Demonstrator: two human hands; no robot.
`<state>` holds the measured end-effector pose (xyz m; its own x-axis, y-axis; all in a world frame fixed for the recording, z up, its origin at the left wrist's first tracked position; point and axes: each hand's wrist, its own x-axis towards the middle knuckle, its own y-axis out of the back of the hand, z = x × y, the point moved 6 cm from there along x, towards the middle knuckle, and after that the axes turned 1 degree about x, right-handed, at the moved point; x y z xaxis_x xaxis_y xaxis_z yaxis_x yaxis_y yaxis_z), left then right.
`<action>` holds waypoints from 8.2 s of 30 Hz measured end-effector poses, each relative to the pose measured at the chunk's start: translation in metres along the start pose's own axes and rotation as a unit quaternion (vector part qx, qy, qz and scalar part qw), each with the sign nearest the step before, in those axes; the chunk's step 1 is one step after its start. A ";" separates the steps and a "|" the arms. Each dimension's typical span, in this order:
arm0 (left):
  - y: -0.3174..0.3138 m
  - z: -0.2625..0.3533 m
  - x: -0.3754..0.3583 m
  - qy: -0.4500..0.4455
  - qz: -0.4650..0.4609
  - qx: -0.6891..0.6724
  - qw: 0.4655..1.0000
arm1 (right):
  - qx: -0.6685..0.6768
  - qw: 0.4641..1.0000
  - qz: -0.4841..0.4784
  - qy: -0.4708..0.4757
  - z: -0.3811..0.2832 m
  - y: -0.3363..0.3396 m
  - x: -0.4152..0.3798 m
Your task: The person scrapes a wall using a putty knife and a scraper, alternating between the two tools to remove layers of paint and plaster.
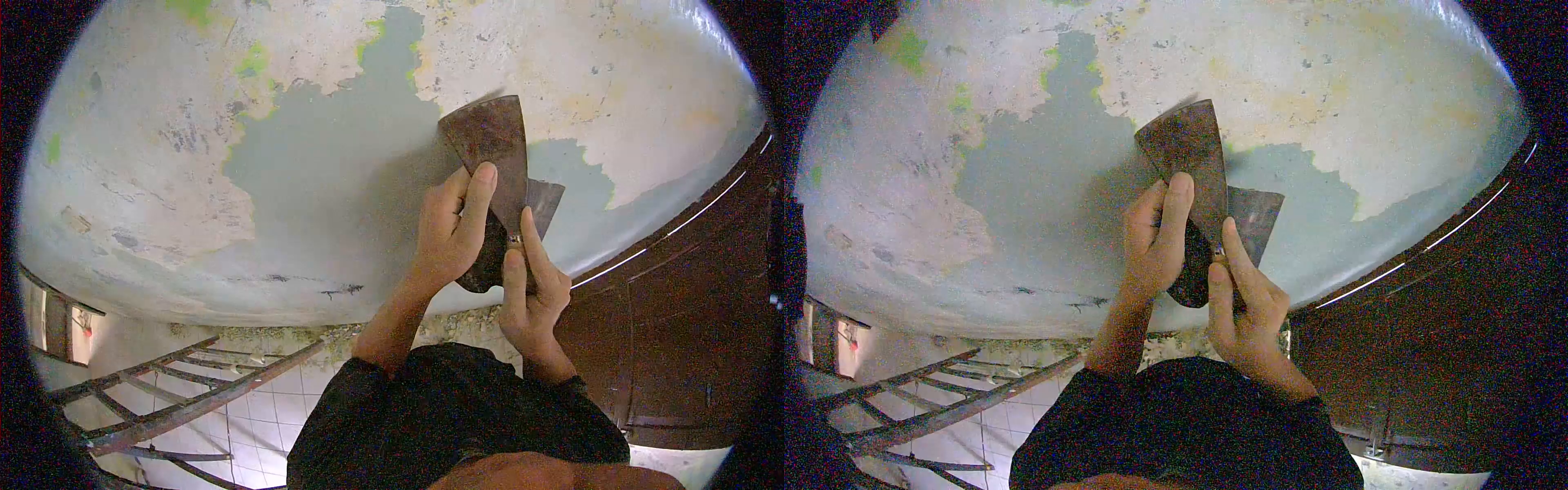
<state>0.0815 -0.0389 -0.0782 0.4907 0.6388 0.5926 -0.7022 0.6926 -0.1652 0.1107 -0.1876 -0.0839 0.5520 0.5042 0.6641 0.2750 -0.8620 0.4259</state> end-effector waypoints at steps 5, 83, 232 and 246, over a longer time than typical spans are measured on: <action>0.000 -0.007 -0.001 0.016 -0.026 0.006 1.000 | -0.021 0.999 0.008 0.024 -0.001 0.000 0.003; 0.005 -0.012 0.001 0.019 0.031 -0.028 0.999 | -0.027 0.998 0.021 0.045 -0.021 0.000 0.014; 0.035 0.046 0.037 -0.005 -0.047 0.017 0.999 | -0.031 0.983 0.149 0.098 -0.074 -0.035 0.013; 0.030 0.058 0.041 -0.048 -0.029 0.017 0.998 | -0.013 0.981 0.152 0.117 -0.073 -0.031 0.022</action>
<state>0.0507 -0.0117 -0.0131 0.4808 0.5608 0.6740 -0.6920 0.7148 -0.1011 0.0567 -0.1460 -0.0376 0.4089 0.2255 0.8843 0.1043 -0.9742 0.2002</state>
